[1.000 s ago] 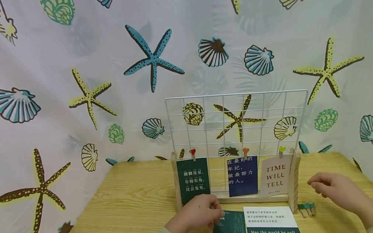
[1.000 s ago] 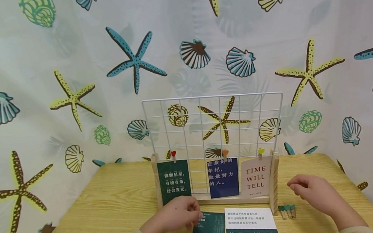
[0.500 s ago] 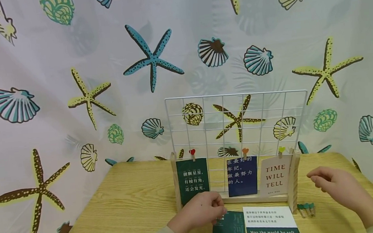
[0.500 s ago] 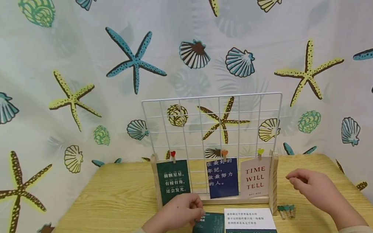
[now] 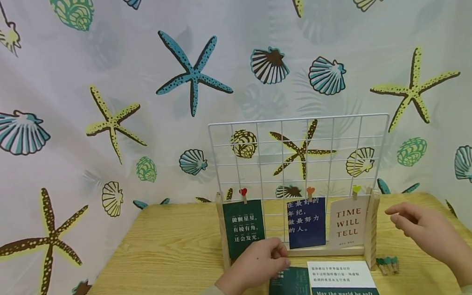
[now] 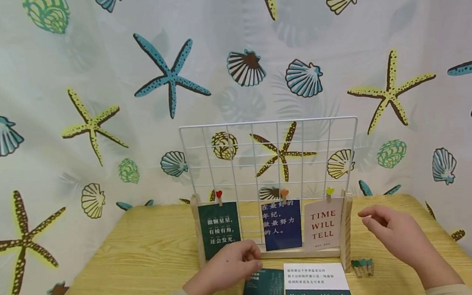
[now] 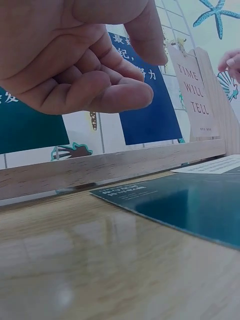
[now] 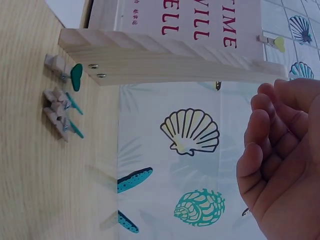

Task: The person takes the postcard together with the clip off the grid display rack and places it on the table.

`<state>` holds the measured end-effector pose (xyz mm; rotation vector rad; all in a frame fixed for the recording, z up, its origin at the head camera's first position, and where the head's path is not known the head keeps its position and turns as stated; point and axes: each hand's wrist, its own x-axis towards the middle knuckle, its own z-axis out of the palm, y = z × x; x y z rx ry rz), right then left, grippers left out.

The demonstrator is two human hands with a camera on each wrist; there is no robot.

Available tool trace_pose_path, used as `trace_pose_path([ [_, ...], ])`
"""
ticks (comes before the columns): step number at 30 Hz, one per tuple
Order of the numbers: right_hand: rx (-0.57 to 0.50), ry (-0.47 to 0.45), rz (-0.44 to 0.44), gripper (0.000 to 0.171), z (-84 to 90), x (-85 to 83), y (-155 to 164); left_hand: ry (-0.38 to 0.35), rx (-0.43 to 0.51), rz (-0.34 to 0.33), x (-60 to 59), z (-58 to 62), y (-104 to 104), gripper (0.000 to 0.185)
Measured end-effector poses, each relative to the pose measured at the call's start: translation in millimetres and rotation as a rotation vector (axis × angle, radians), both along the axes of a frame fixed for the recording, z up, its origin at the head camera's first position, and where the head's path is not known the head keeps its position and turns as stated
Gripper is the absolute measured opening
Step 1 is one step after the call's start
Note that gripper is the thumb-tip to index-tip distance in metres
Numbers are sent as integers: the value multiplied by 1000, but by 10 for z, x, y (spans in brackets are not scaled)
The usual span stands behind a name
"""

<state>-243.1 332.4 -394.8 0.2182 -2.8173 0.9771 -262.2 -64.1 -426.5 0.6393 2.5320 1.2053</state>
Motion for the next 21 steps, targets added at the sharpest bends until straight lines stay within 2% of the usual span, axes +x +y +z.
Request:
trace_pose_path([
  [13, 39, 166, -14, 35, 221, 22, -125, 5, 34, 32, -28, 50, 123, 8],
  [21, 70, 220, -6, 32, 304, -7, -191, 4, 61, 34, -10, 87, 204, 11],
])
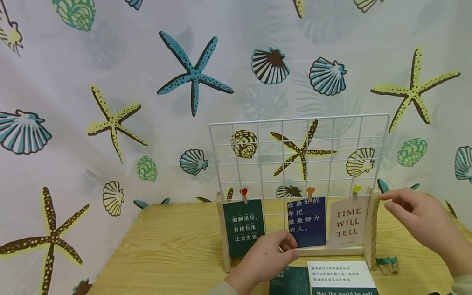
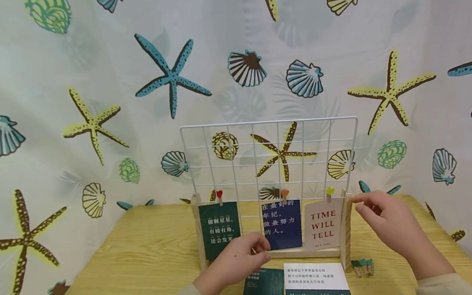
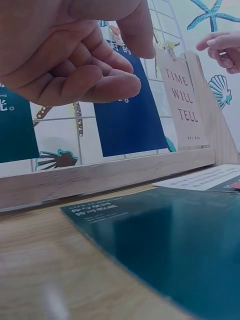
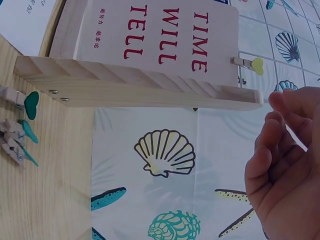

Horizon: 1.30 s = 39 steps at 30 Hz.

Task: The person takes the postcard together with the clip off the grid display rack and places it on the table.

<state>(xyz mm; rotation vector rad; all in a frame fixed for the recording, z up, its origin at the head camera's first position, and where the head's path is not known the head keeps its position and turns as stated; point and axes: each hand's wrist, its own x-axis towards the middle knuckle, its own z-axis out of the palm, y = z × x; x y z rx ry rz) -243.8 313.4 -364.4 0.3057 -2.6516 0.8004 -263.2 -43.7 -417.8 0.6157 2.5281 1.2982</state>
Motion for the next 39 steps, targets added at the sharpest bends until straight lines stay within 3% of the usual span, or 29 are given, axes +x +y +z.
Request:
trace_pose_path([
  [20, 32, 8, 25, 38, 125, -90, -105, 21, 49, -4, -54, 31, 320, 7],
  [32, 76, 51, 43, 35, 205, -174, -209, 116, 5, 21, -110, 20, 514, 7],
  [39, 59, 113, 42, 31, 167, -247, -266, 110, -4, 57, -128, 56, 638, 11],
])
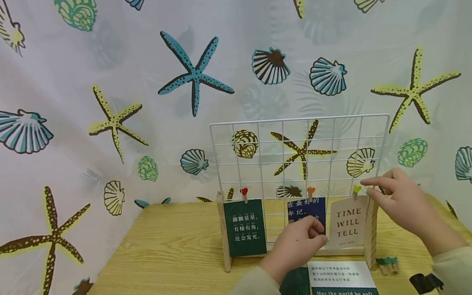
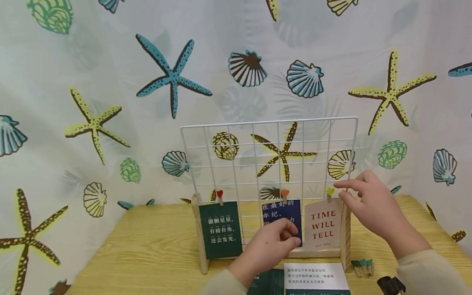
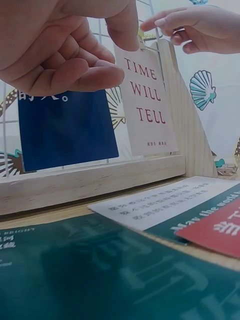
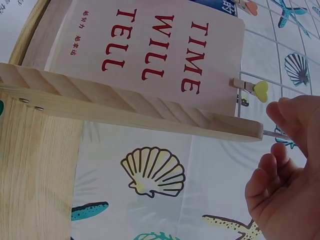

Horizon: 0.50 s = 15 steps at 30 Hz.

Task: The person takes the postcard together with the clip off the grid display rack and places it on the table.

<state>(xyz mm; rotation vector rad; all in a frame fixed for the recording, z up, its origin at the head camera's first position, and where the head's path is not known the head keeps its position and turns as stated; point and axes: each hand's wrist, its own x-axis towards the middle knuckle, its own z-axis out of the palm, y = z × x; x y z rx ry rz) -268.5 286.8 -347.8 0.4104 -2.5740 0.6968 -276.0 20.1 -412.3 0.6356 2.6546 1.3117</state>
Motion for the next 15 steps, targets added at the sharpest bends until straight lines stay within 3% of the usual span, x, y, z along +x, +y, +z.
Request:
trace_pose_path([
  [7, 9, -5, -7, 34, -30, -46, -37, 14, -45, 50, -26, 34, 106, 16],
  [15, 36, 40, -49, 30, -49, -62, -118, 14, -63, 58, -83, 49, 202, 23],
])
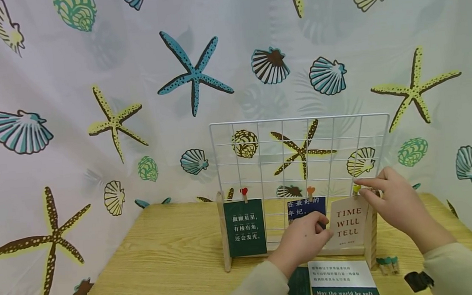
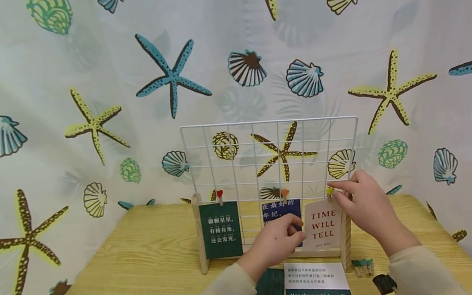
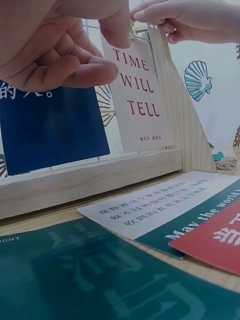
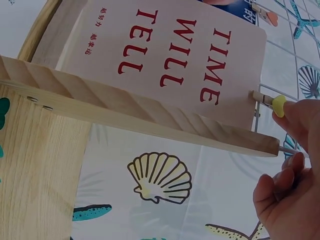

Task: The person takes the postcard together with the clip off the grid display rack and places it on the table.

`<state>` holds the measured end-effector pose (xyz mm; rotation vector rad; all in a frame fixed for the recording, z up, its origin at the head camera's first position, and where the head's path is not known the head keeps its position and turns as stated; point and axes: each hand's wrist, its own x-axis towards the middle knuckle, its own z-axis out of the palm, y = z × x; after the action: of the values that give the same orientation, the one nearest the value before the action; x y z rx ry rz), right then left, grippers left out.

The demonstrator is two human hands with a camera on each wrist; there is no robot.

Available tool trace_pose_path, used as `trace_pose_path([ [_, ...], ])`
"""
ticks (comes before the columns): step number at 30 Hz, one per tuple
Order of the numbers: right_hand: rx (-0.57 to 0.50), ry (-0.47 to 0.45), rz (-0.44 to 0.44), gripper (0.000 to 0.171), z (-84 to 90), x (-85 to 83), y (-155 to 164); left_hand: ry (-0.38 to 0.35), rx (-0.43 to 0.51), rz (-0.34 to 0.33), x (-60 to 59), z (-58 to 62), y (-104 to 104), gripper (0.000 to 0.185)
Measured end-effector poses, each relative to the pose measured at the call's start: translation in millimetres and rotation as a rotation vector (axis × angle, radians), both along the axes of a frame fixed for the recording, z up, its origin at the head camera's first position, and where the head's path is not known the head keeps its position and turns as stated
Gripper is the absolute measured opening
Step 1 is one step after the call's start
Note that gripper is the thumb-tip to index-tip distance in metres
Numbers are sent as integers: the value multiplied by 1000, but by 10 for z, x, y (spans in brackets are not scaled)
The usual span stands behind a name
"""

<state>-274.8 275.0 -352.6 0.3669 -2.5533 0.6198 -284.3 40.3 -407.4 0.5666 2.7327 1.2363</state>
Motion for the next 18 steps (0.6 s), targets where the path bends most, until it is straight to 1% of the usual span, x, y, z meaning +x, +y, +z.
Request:
trace_pose_path([
  [6, 26, 49, -26, 26, -33, -41, -35, 1, -2, 9, -29, -1, 47, 22],
  [11, 3, 59, -44, 24, -77, -51, -53, -6, -18, 32, -22, 5, 85, 21],
  [18, -18, 74, -48, 24, -86, -65, -70, 17, -52, 43, -28, 19, 140, 21],
])
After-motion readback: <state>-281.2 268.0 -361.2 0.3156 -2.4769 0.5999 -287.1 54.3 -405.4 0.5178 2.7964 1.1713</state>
